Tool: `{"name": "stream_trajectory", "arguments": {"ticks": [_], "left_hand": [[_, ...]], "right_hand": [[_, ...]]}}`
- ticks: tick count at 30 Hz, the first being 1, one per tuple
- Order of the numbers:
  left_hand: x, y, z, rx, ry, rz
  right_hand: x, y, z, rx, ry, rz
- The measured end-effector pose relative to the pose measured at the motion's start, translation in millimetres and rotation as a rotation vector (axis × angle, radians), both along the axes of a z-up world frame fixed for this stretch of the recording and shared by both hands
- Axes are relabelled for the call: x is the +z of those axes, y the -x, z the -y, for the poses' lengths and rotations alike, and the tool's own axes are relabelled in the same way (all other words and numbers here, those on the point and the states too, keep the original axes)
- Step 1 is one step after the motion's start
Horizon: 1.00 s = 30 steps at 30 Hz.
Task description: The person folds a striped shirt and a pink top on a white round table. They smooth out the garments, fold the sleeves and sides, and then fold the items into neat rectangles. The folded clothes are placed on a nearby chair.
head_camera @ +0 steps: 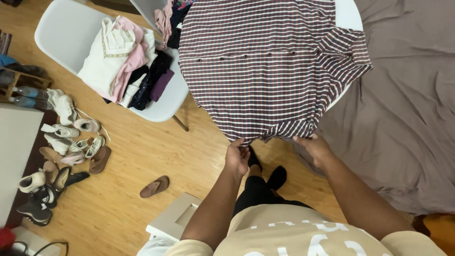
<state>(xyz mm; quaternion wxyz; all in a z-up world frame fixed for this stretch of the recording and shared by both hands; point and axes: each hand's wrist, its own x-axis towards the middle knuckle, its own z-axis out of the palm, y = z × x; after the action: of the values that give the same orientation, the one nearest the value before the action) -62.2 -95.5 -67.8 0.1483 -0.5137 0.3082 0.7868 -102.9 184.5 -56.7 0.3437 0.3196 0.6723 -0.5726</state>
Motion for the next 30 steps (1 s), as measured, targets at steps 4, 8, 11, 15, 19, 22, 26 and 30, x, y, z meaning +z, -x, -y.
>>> {"name": "stream_trajectory", "arguments": {"ticks": [4, 8, 11, 15, 19, 22, 26, 30], "left_hand": [[-9, -9, 4, 0.047, 0.010, -0.066], [26, 0, 6, 0.138, -0.089, -0.143], [-20, 9, 25, 0.217, -0.157, -0.266], [22, 33, 44, 0.324, -0.218, -0.396], [71, 38, 61, 0.333, -0.192, -0.310], [41, 34, 90, 0.406, -0.256, -0.353], [-2, 24, 126, 0.565, -0.261, -0.336], [-14, 21, 140, 0.615, -0.297, -0.234]], "right_hand": [[-13, -21, -11, -0.110, 0.027, -0.030], [-3, -37, -12, -0.187, 0.096, -0.363], [11, -36, -12, -0.343, 0.217, -0.432], [35, -30, -18, -0.541, 0.405, -0.308], [43, -32, -33, -0.532, 0.433, -0.162], [42, -37, -43, -0.537, 0.471, -0.178], [55, -41, -51, -0.582, 0.413, -0.165], [57, -44, -59, -0.534, 0.474, -0.251]]}}
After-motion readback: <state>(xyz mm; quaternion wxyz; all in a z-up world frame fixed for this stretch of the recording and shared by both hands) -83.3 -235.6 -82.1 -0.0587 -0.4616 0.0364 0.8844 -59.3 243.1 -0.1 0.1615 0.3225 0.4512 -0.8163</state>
